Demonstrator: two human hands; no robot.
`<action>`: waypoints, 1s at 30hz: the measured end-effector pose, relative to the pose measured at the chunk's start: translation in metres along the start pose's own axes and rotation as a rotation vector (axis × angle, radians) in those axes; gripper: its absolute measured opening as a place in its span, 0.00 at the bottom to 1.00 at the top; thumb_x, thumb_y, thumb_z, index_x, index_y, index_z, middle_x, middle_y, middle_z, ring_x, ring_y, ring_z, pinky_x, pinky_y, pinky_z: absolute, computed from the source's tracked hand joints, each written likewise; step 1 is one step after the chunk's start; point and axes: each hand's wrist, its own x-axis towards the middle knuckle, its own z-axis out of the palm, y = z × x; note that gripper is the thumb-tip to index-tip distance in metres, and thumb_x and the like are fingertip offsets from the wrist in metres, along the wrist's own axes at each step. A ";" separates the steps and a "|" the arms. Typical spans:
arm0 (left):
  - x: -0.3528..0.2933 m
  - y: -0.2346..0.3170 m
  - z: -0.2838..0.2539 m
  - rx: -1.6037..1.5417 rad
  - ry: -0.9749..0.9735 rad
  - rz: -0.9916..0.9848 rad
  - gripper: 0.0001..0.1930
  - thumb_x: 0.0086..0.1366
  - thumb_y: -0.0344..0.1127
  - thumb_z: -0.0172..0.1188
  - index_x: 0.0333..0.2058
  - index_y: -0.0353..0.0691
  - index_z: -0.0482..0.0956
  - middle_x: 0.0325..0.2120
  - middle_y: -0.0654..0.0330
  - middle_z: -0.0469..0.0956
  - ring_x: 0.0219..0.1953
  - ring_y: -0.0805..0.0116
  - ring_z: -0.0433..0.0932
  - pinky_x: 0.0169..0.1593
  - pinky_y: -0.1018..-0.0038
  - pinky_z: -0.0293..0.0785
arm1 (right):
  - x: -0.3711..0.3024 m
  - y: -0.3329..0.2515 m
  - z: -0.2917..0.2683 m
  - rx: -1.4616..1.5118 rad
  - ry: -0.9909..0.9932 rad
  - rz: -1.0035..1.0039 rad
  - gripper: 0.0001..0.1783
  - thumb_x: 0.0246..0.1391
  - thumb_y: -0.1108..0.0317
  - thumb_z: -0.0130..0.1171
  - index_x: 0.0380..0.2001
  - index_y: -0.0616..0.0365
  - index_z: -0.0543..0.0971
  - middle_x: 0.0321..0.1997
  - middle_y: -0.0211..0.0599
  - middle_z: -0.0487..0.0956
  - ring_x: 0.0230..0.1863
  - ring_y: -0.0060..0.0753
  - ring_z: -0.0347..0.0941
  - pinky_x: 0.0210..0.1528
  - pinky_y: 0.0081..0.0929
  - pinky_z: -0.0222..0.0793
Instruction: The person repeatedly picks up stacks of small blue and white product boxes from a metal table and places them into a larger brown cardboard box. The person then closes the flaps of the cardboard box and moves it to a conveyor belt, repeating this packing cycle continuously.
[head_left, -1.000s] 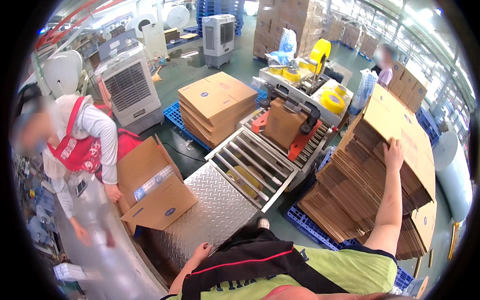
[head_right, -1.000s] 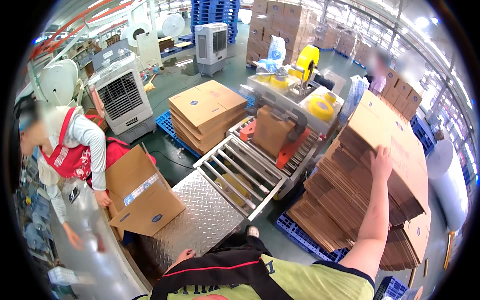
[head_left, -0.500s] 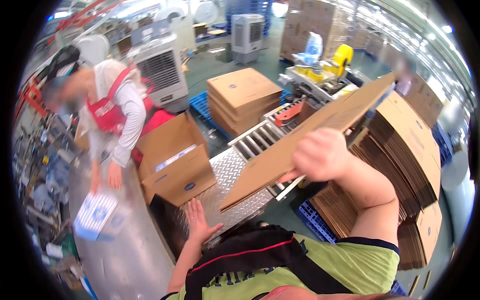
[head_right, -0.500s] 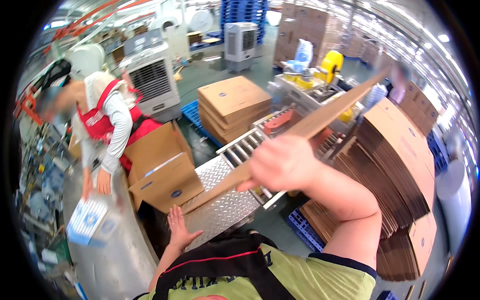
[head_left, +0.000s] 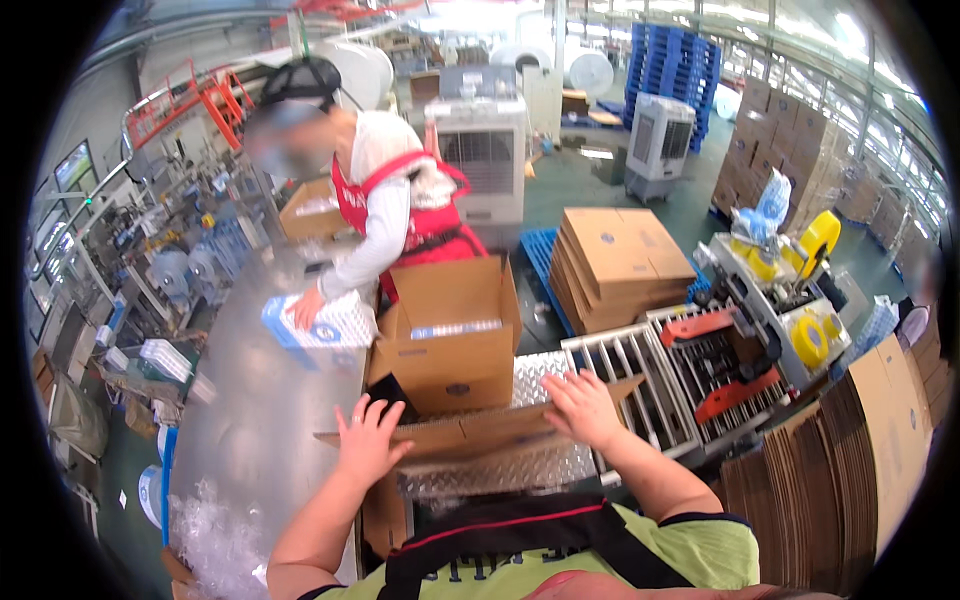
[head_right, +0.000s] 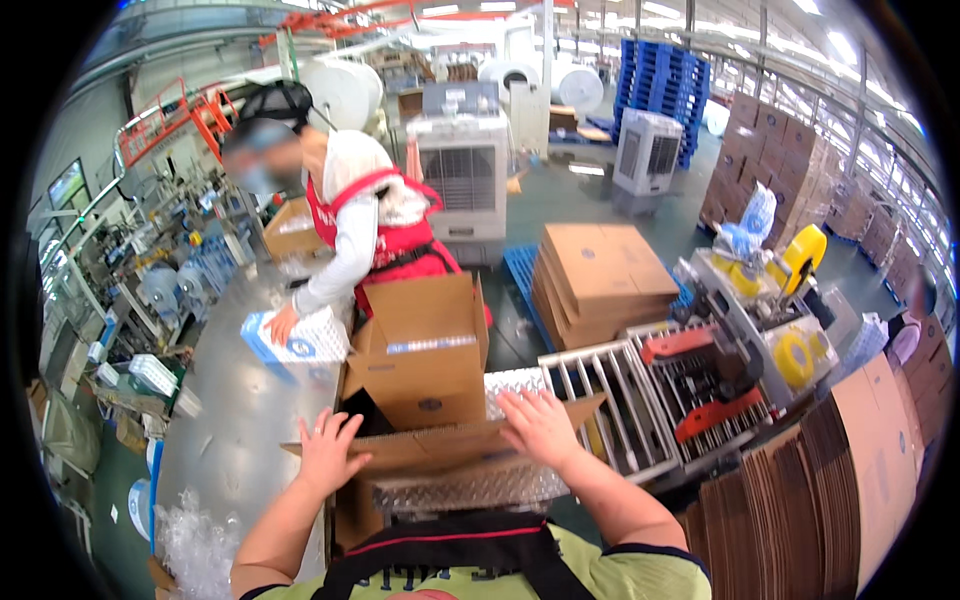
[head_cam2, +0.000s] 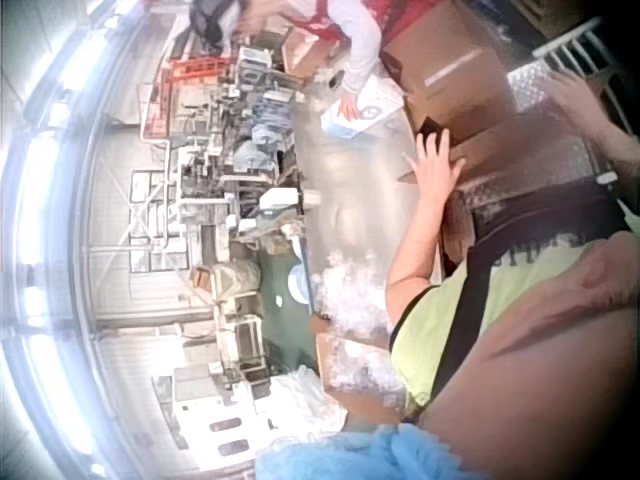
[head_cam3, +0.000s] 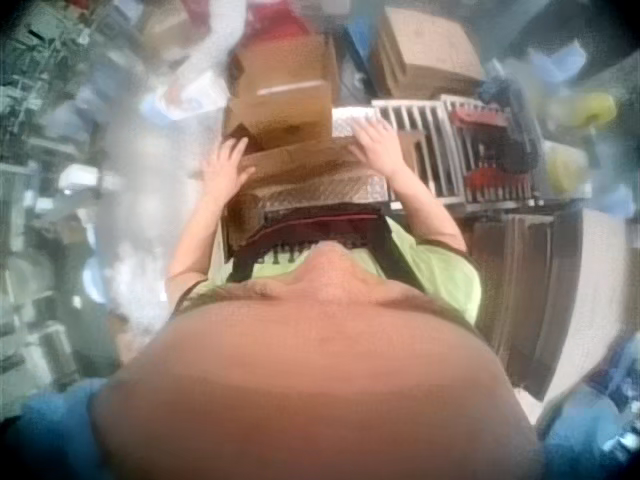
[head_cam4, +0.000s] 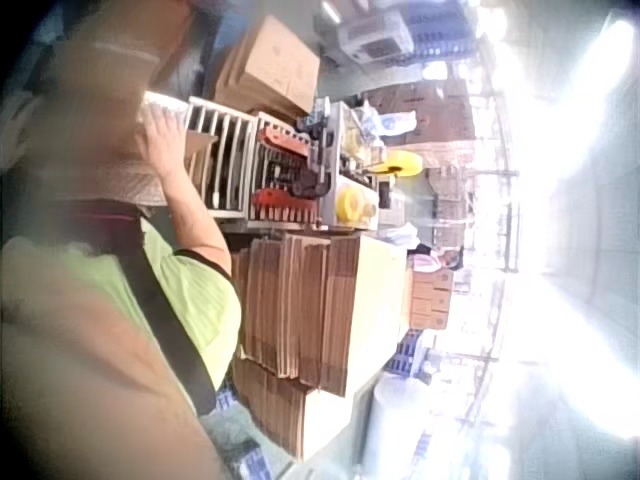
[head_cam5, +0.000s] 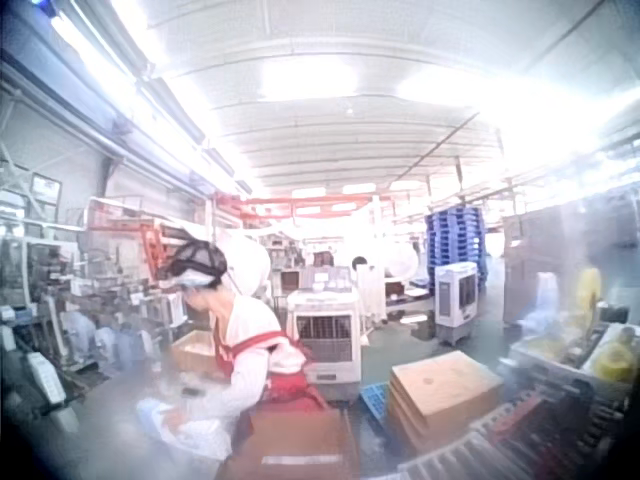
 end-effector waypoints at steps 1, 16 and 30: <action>-0.005 0.001 0.002 0.063 -0.008 -0.013 0.40 0.51 0.56 0.68 0.62 0.54 0.67 0.63 0.60 0.62 0.68 0.48 0.53 0.63 0.27 0.40 | 0.008 -0.002 -0.012 0.020 -0.037 0.009 0.32 0.56 0.50 0.58 0.61 0.51 0.70 0.60 0.36 0.74 0.59 0.44 0.70 0.62 0.49 0.60; 0.051 0.046 0.022 -0.689 0.431 0.201 0.08 0.46 0.35 0.63 0.14 0.47 0.73 0.21 0.66 0.77 0.32 0.67 0.76 0.48 0.62 0.57 | 0.080 0.098 -0.064 -0.051 -0.648 0.308 0.41 0.60 0.59 0.53 0.69 0.62 0.48 0.35 0.51 0.83 0.35 0.51 0.82 0.39 0.45 0.77; 0.096 0.117 0.043 -0.627 -1.143 0.343 0.34 0.65 0.63 0.53 0.61 0.45 0.70 0.47 0.47 0.79 0.56 0.56 0.74 0.62 0.67 0.65 | 0.078 0.043 0.029 0.576 -0.640 -0.484 0.18 0.56 0.62 0.55 0.49 0.56 0.76 0.42 0.55 0.80 0.43 0.54 0.77 0.44 0.48 0.73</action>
